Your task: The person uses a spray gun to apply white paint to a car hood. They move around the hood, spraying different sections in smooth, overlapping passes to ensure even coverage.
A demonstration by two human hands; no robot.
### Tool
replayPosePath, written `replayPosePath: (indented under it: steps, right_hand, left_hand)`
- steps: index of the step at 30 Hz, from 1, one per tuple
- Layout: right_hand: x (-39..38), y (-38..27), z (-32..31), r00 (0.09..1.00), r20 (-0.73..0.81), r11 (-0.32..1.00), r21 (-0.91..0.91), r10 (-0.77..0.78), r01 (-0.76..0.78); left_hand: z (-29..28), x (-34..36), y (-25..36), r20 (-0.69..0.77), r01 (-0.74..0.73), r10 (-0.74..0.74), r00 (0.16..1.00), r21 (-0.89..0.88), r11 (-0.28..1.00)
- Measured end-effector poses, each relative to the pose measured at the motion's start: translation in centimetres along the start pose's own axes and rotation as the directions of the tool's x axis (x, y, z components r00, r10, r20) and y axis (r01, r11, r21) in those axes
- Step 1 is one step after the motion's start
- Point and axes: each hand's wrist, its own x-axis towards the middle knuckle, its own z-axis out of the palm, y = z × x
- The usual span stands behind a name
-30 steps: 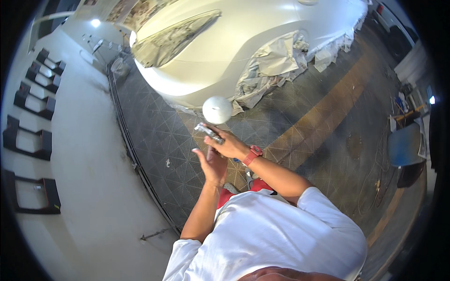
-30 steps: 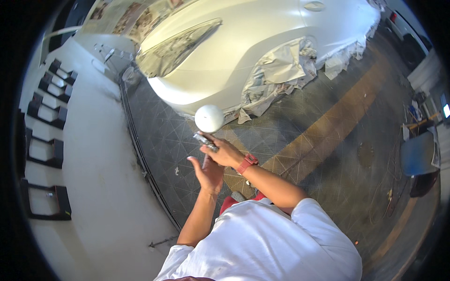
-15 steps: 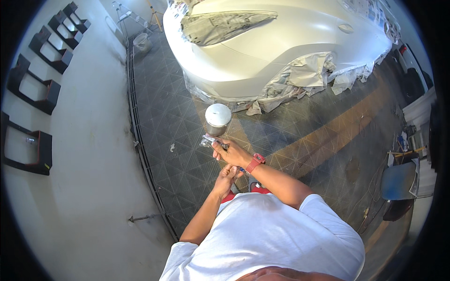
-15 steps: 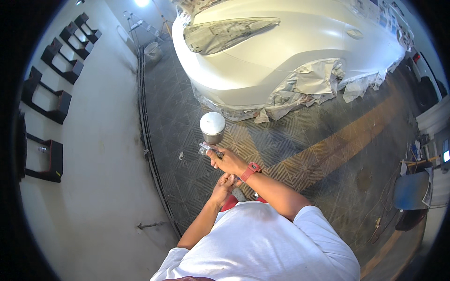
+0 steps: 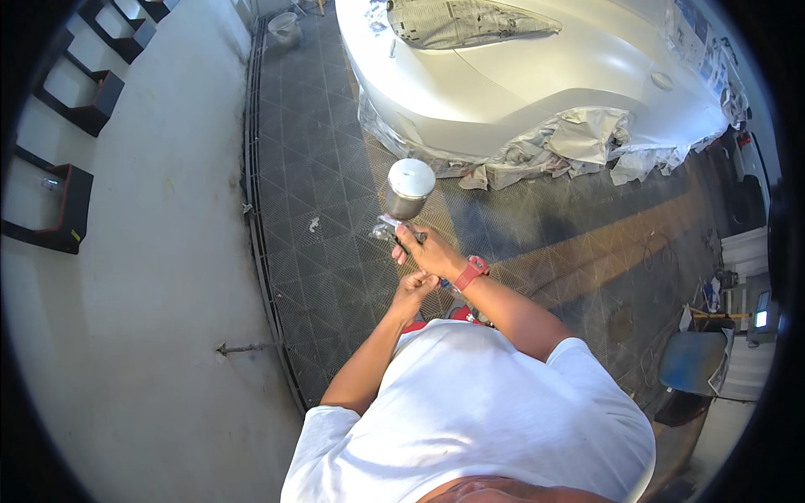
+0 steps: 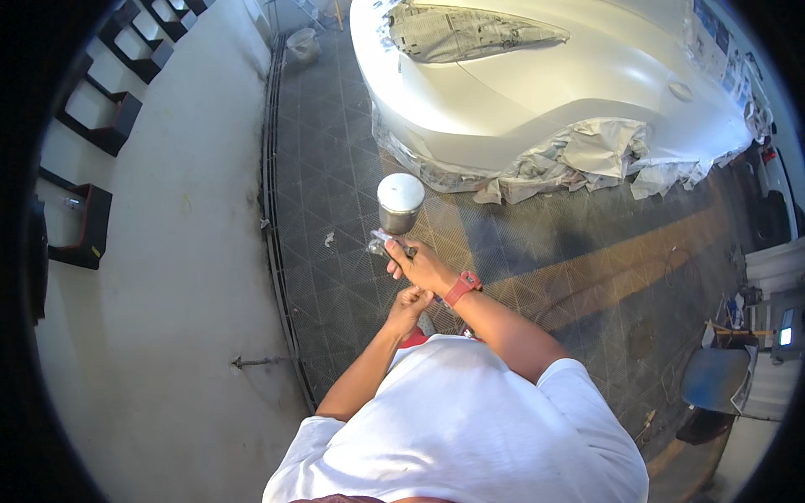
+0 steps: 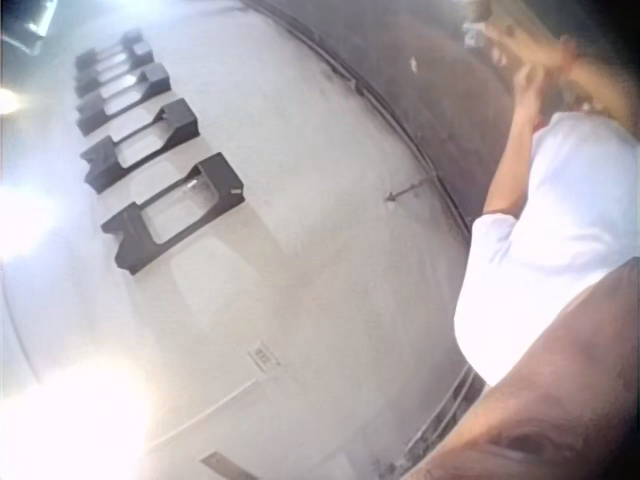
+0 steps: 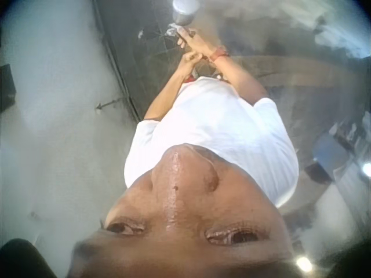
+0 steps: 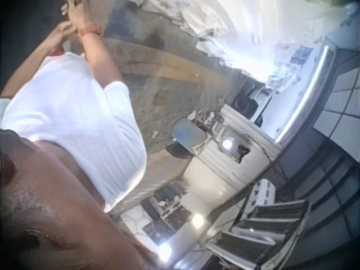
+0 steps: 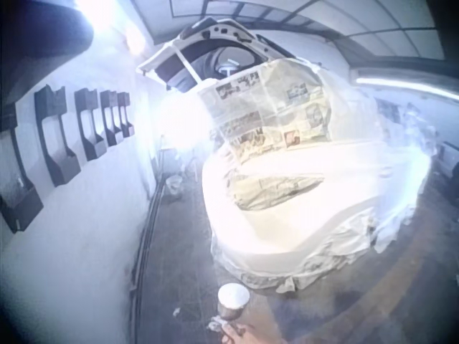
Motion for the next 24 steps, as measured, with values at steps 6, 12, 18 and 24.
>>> replayPosePath:
  steps: [6,12,18,24]
  right_hand:
    - [-2.2,0.9,-5.3,0.984,-0.156,0.996,-0.036,-0.083,0.079]
    - [-6.0,2.6,-15.0,0.935,-0.328,0.991,-0.046,-0.136,0.128]
    - [-11.4,4.0,-28.2,0.788,-0.609,0.993,0.012,-0.086,0.117]
    - [-15.7,4.3,-42.7,0.615,-0.782,0.994,-0.058,-0.100,0.089]
  left_hand:
    - [3.4,4.0,-1.1,0.083,0.066,-0.071,0.994,0.063,0.996]
    - [10.4,10.8,-3.4,0.255,0.131,-0.170,0.952,0.163,0.978]
    - [22.0,19.7,-7.7,0.379,0.098,-0.190,0.906,0.248,0.964]
    - [34.5,29.1,-12.0,0.461,0.066,-0.185,0.868,0.262,0.963]
